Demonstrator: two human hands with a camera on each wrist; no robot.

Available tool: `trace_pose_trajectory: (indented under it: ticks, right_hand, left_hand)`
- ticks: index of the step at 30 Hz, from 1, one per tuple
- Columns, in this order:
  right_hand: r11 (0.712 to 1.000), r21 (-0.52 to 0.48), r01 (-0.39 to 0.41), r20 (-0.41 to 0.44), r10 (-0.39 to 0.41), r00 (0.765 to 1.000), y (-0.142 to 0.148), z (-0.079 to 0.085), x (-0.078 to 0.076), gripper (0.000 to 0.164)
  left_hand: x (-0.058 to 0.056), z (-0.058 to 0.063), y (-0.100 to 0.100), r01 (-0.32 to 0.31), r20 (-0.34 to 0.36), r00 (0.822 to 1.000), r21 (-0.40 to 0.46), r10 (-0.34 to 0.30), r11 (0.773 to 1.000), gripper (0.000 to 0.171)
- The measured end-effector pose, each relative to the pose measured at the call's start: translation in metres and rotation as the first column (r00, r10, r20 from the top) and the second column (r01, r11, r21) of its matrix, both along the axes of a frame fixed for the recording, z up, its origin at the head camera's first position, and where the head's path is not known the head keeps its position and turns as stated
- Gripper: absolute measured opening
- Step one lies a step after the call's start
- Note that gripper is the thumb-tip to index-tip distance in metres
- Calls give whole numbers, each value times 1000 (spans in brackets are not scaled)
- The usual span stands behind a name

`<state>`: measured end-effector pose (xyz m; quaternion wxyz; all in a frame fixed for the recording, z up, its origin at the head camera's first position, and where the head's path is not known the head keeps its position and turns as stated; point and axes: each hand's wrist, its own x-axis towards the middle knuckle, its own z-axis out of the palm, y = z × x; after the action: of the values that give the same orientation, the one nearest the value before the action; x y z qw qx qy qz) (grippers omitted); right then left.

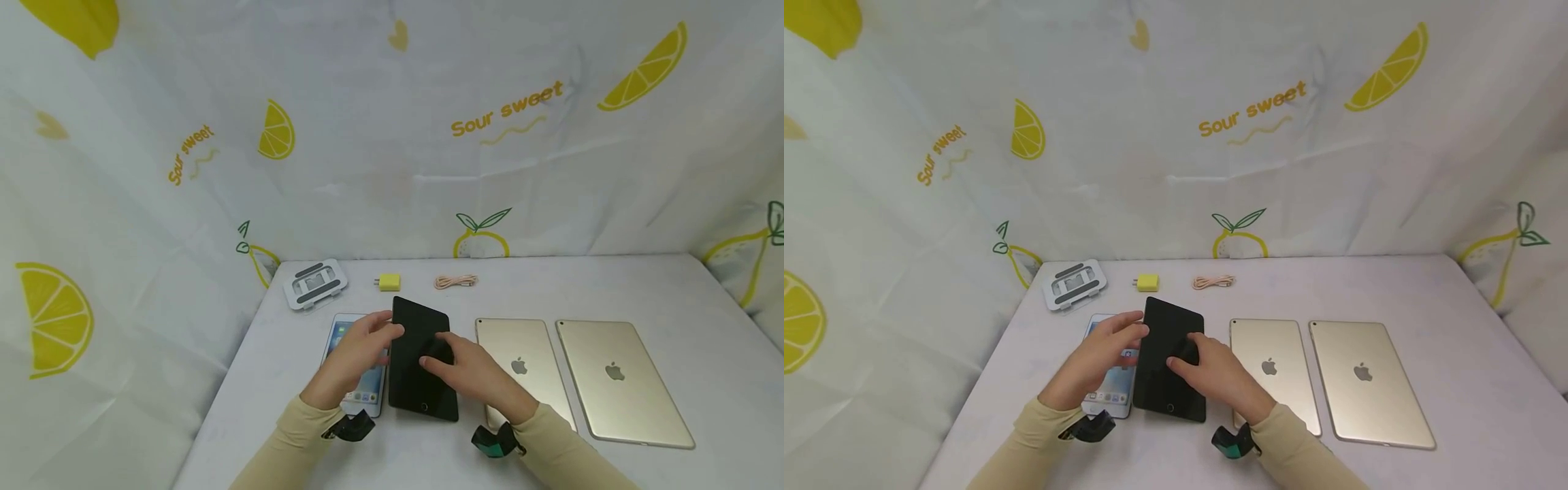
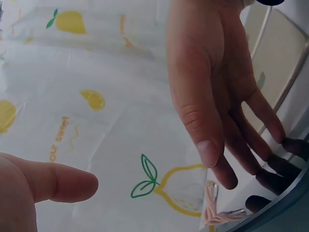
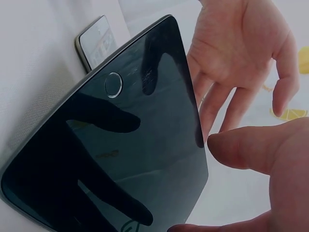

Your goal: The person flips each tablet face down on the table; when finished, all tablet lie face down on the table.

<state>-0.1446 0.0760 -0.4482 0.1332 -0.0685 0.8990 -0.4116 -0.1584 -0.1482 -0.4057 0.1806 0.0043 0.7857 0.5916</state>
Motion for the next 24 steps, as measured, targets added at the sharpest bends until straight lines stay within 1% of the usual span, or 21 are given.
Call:
trace_pose_trajectory:
  ticks: [5,9,17,24]
  right_hand:
    - [1000,5,6,0,-6,1000,-1,-1,0,74]
    - [1000,11,4,-4,-4,1000,-2,0,0,75]
    - [1000,-15,26,32,-26,999,-4,-1,0,76]
    - [999,-41,29,59,-27,998,-5,-1,0,77]
  left_hand:
    - [0,1,0,-9,-4,1000,5,9,1000,67]
    - [2,3,0,-12,-13,1000,-2,12,1000,66]
    - [5,7,-1,-3,-29,1000,14,4,1000,66]
    - [6,7,-1,-4,-42,999,35,6,999,65]
